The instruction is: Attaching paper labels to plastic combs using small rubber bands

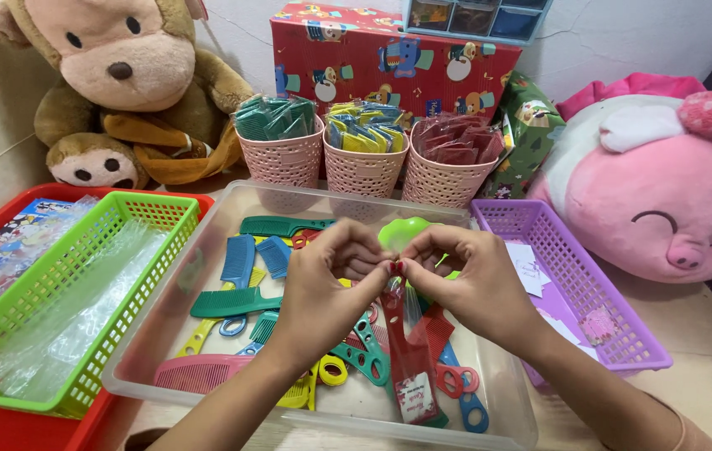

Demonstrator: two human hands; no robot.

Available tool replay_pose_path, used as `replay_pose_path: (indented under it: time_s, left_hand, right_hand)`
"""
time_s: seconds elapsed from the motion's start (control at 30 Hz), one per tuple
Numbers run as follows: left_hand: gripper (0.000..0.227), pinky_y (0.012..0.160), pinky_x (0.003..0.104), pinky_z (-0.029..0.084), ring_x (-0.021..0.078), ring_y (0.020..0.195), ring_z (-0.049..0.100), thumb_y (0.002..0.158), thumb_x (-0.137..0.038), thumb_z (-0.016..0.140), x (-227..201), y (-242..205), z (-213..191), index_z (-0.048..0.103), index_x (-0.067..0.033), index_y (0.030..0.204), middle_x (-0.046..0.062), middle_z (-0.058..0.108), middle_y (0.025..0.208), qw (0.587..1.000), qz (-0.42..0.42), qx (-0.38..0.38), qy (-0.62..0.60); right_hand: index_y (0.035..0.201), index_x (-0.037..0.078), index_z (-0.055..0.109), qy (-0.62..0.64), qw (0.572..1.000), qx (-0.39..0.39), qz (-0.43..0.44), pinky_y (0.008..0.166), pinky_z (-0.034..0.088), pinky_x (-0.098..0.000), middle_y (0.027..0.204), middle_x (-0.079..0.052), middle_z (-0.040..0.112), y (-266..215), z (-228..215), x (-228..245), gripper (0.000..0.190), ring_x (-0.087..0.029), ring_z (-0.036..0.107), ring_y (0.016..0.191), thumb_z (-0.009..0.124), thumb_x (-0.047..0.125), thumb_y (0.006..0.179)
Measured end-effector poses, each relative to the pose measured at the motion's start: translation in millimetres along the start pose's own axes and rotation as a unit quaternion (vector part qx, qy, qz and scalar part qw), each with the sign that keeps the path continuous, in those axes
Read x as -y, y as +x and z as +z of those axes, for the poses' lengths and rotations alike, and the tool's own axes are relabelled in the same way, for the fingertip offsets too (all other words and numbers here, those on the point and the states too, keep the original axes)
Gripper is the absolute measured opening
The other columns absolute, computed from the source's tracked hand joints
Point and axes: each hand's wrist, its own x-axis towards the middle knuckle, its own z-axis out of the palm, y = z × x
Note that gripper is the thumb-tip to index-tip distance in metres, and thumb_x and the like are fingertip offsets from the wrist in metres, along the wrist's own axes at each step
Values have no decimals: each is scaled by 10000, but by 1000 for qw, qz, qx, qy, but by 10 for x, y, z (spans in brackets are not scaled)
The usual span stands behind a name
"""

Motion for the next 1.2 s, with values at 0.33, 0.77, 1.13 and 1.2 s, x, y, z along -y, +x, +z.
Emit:
replay_pose_path:
  time_s: [0.33, 0.77, 1.13, 1.2]
  left_hand:
    - [376, 673, 217, 573, 132, 827, 722, 853, 36, 737, 152, 54, -14, 421, -76, 1023, 207, 798, 902, 985, -49, -8, -163]
    - [207, 891, 362, 450, 183, 769, 660, 1061, -46, 478, -105, -124, 33, 591, -51, 888, 40, 717, 902, 830, 415, -30, 372]
    - [162, 905, 366, 430, 215, 683, 548, 1078, -30, 491, -36, -106, 39, 613, -23, 972, 57, 597, 789, 804, 423, 15, 417]
    - [154, 918, 398, 454, 229, 729, 606, 1077, -33, 481, -23, -117, 34, 628, 13, 1061, 86, 649, 849, 810, 425, 21, 402]
  right_hand:
    - [862, -2, 760, 74, 996, -50, -5, 556, 608, -246, 657, -88, 693, -62, 74, -10, 59, -112, 659, 594, 780, 50, 844]
    - [935, -63, 716, 299, 920, 74, 245, 568, 594, -349, 805, -191, 726, -39, -114, -59, 362, -235, 671, 651, 678, 295, 905]
    - [939, -34, 760, 202, 942, 83, 255, 559, 585, -310, 671, -120, 590, 0, -94, -81, 139, -156, 586, 630, 727, 81, 867]
    - [872, -29, 734, 231, 931, 78, 272, 547, 576, -309, 755, -89, 615, -11, -92, -44, 90, -139, 584, 720, 740, 59, 860]
